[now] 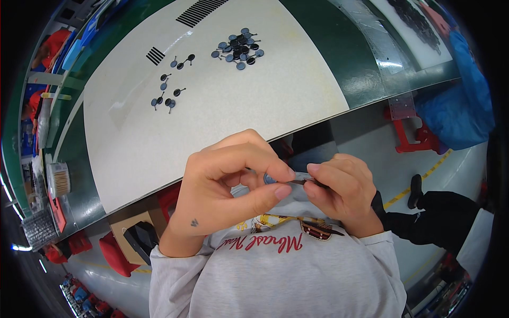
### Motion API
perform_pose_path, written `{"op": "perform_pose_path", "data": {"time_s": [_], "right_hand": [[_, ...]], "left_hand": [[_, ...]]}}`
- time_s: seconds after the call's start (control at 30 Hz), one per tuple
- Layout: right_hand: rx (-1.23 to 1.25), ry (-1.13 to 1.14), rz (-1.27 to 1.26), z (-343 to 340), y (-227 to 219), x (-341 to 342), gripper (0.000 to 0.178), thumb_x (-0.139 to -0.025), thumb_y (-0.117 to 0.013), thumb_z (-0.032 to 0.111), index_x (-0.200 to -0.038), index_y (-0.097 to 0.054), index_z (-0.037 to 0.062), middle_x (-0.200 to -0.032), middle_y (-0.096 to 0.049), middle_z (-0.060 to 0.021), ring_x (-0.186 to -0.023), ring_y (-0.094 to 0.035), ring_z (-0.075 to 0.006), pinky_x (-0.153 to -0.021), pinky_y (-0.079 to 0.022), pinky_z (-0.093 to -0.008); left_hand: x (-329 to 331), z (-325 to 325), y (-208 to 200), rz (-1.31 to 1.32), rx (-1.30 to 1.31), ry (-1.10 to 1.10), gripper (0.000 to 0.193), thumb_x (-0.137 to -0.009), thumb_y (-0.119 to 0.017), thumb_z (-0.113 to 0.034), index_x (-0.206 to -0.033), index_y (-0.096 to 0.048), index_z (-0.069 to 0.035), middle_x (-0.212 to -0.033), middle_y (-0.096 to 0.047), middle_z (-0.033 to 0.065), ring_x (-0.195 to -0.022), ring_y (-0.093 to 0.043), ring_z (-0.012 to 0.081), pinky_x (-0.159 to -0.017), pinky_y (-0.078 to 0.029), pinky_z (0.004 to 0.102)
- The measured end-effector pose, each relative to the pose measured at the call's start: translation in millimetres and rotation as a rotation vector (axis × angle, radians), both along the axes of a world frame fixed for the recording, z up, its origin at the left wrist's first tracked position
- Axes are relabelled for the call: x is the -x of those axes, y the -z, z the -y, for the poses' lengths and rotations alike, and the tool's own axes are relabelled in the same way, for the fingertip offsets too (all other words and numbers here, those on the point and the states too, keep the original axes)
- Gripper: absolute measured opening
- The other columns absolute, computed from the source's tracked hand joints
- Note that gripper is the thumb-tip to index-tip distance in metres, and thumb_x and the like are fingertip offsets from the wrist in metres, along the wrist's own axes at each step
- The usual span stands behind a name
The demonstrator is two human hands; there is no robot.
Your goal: The recorder uses tweezers to pick up small electronic components and insert them into a connector strip.
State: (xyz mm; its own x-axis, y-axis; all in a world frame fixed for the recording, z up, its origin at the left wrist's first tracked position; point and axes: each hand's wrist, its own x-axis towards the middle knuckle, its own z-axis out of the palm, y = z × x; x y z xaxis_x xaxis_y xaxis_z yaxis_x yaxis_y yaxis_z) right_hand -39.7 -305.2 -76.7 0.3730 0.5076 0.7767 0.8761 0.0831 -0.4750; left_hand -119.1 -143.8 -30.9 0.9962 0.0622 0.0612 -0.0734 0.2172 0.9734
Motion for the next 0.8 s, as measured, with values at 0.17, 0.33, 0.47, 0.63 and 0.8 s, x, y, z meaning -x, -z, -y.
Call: {"op": "perform_pose_path", "data": {"time_s": [0.17,0.33,0.47,0.63,0.8], "right_hand": [[-0.005,-0.009,-0.031,-0.2,-1.4,-1.6,0.019,-0.067,-0.065,0.01,-0.079,-0.053,0.0017,-0.065,-0.055,-0.0063,-0.045,-0.049,-0.0155,-0.04,-0.038,-0.0242],[0.074,-0.652,-1.571,0.1,-8.1,5.8,0.015,-0.074,-0.059,0.012,-0.08,-0.051,0.0,-0.063,-0.051,-0.0017,-0.044,-0.044,-0.0029,-0.038,-0.033,-0.0155],[0.095,-0.852,-1.597,-3.8,-1.6,1.5,0.02,-0.078,-0.054,0.016,-0.068,-0.043,0.0034,-0.058,-0.042,0.0015,-0.04,-0.037,-0.0016,-0.035,-0.026,-0.0163],[0.065,-0.781,-1.601,0.5,14.5,13.8,0.027,-0.08,-0.051,0.023,-0.064,-0.039,0.0049,-0.061,-0.038,0.0005,-0.041,-0.036,-0.002,-0.037,-0.026,-0.0168],[-0.01,-0.856,-1.555,12.9,43.0,28.4,0.025,-0.076,-0.056,0.019,-0.072,-0.037,0.0038,-0.073,-0.04,-0.0036,-0.047,-0.037,-0.0051,-0.042,-0.033,-0.0165]], "left_hand": [[-2.4,3.7,-7.5,0.098,-0.182,-0.015,0.013,-0.06,-0.062,0.007,-0.072,-0.058,0.003,-0.074,-0.052,0.0088,-0.06,-0.048,0.0077,-0.049,-0.035,0.0164],[-0.8,4.5,-2.2,0.023,-0.028,-0.036,0.01,-0.058,-0.061,0.006,-0.067,-0.057,0.004,-0.067,-0.05,0.009,-0.049,-0.043,0.0101,-0.045,-0.033,0.017],[-1.1,11.7,-4.9,-0.117,0.01,-0.085,0.008,-0.06,-0.057,0.008,-0.066,-0.055,0.004,-0.067,-0.048,0.0092,-0.047,-0.044,0.0088,-0.041,-0.033,0.0169],[-2.0,15.1,1.8,-0.186,-0.091,-0.028,0.005,-0.067,-0.056,0.006,-0.07,-0.051,0.004,-0.071,-0.047,0.0077,-0.059,-0.048,0.008,-0.052,-0.039,0.0173],[2.2,20.4,15.5,-0.301,0.042,0.105,0.003,-0.074,-0.053,0.002,-0.074,-0.05,0.004,-0.076,-0.049,0.0084,-0.067,-0.052,0.0117,-0.061,-0.043,0.0198]]}}
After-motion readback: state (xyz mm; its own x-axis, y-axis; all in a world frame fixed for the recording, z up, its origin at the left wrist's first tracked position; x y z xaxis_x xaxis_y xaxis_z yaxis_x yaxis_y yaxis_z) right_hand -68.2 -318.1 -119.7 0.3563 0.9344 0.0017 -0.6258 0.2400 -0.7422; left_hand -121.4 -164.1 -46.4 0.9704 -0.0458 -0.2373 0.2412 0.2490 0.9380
